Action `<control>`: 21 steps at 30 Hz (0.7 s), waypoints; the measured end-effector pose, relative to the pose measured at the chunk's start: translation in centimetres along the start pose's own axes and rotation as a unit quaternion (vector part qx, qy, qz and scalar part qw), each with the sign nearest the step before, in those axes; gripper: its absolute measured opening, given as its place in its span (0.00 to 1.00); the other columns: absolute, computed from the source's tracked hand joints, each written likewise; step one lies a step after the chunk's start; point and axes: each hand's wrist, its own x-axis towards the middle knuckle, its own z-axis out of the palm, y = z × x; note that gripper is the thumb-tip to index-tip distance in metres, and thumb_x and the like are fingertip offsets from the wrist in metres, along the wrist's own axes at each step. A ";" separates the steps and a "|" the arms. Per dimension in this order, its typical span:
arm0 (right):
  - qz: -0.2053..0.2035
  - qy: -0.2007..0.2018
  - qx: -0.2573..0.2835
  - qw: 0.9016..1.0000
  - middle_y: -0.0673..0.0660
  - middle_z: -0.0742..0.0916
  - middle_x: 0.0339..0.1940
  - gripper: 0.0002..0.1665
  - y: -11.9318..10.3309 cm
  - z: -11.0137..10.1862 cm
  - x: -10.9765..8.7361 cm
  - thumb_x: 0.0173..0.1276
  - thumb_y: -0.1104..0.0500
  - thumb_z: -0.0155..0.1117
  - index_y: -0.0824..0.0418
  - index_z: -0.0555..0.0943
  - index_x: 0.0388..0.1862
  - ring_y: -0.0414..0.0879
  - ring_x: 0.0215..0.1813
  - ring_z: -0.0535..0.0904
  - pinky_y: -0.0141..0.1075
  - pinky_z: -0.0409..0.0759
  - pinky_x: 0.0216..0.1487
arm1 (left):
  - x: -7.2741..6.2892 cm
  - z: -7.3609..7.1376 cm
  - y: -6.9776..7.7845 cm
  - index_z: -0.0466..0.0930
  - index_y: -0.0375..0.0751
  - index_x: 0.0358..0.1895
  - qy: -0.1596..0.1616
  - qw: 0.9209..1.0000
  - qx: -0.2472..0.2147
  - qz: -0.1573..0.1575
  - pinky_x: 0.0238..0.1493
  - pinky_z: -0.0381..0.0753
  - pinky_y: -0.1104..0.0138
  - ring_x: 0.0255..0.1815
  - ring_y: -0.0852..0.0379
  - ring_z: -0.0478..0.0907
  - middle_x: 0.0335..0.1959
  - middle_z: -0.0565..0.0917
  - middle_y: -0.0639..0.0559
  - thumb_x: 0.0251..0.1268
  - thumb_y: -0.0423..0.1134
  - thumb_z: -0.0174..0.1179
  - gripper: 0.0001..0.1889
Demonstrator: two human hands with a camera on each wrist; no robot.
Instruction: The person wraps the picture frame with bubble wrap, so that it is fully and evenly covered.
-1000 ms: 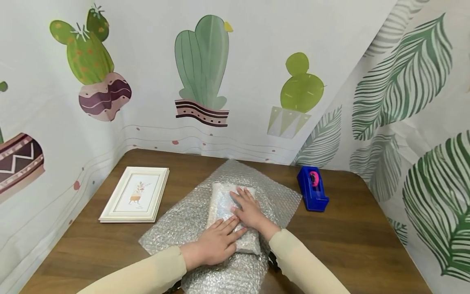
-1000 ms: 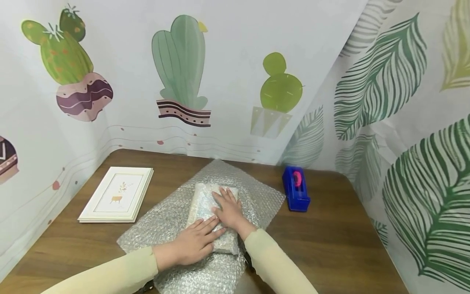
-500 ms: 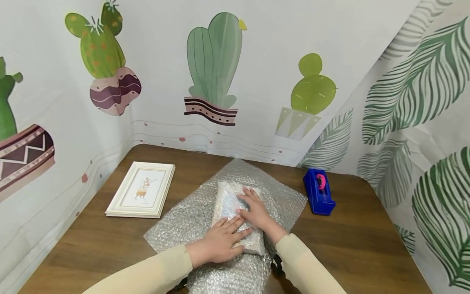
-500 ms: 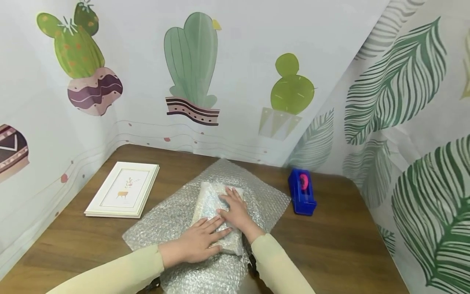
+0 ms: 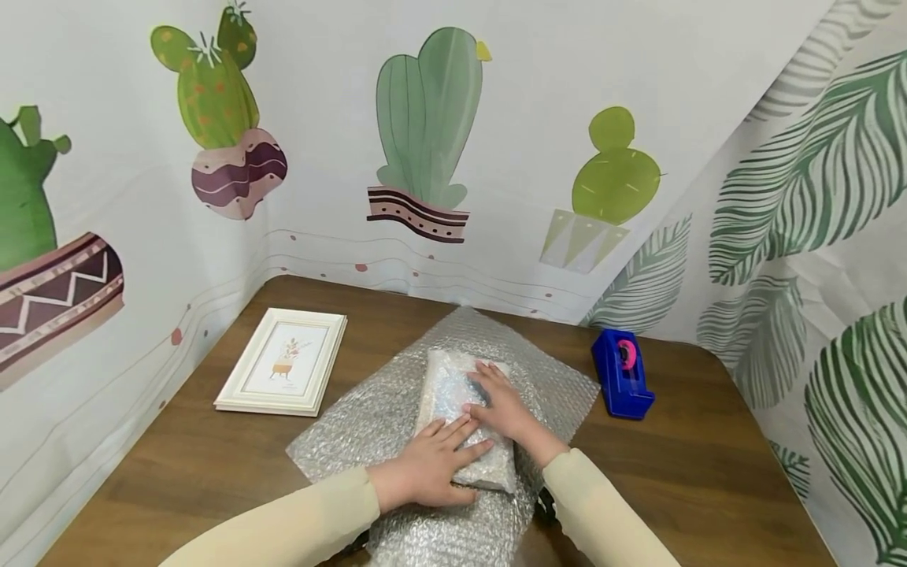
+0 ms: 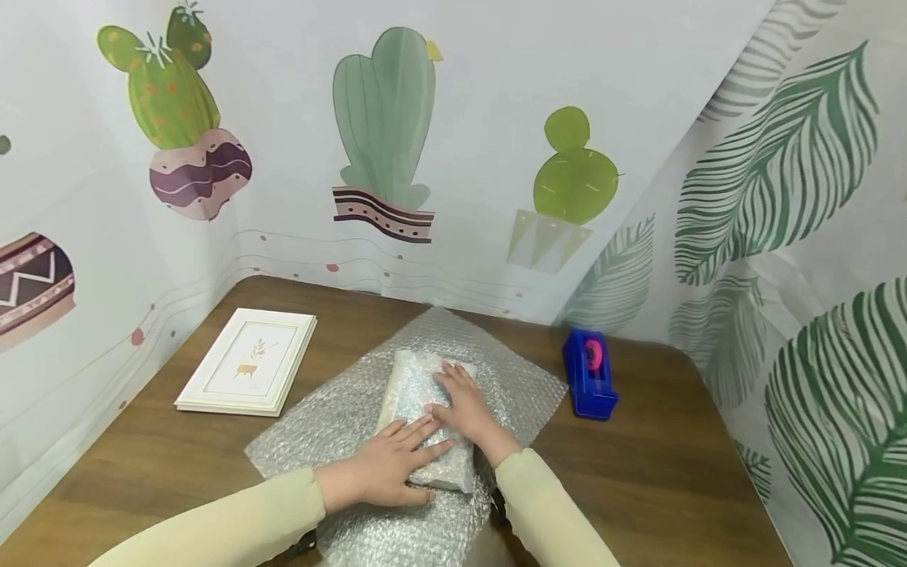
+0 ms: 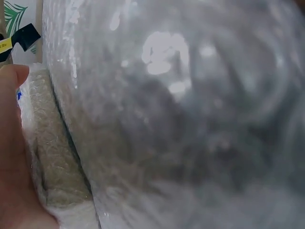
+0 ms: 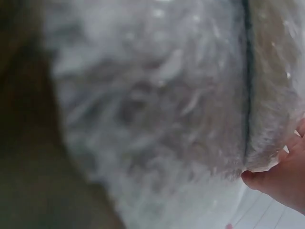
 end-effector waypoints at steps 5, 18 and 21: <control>0.013 -0.011 0.006 1.000 0.69 0.64 0.82 0.36 -0.1 -0.5 -0.3 0.70 0.57 0.68 0.68 0.71 0.74 0.69 0.85 0.52 0.69 0.52 0.80 | 0.2 -0.2 0.2 0.54 0.64 0.82 -0.011 1.000 0.007 0.004 0.85 0.55 0.52 0.87 0.54 0.48 0.86 0.50 0.52 0.67 0.70 0.53 0.42; 0.087 0.119 0.039 0.988 0.71 0.84 0.63 0.25 3.0 -10.7 -5.5 0.78 0.57 0.58 0.70 0.76 0.67 0.65 0.62 0.83 0.49 0.82 0.64 | 0.4 0.3 0.7 0.51 0.65 0.83 -0.029 0.999 -0.017 0.008 0.86 0.51 0.54 0.88 0.54 0.46 0.87 0.48 0.53 0.63 0.70 0.59 0.46; 0.130 0.149 0.021 0.980 0.70 0.90 0.50 0.22 4.9 -13.7 -6.9 0.80 0.56 0.56 0.72 0.81 0.59 0.56 0.48 0.89 0.33 0.82 0.49 | 0.4 0.3 0.7 0.51 0.65 0.83 -0.030 0.999 -0.015 0.009 0.86 0.51 0.54 0.88 0.54 0.46 0.87 0.48 0.53 0.63 0.70 0.59 0.47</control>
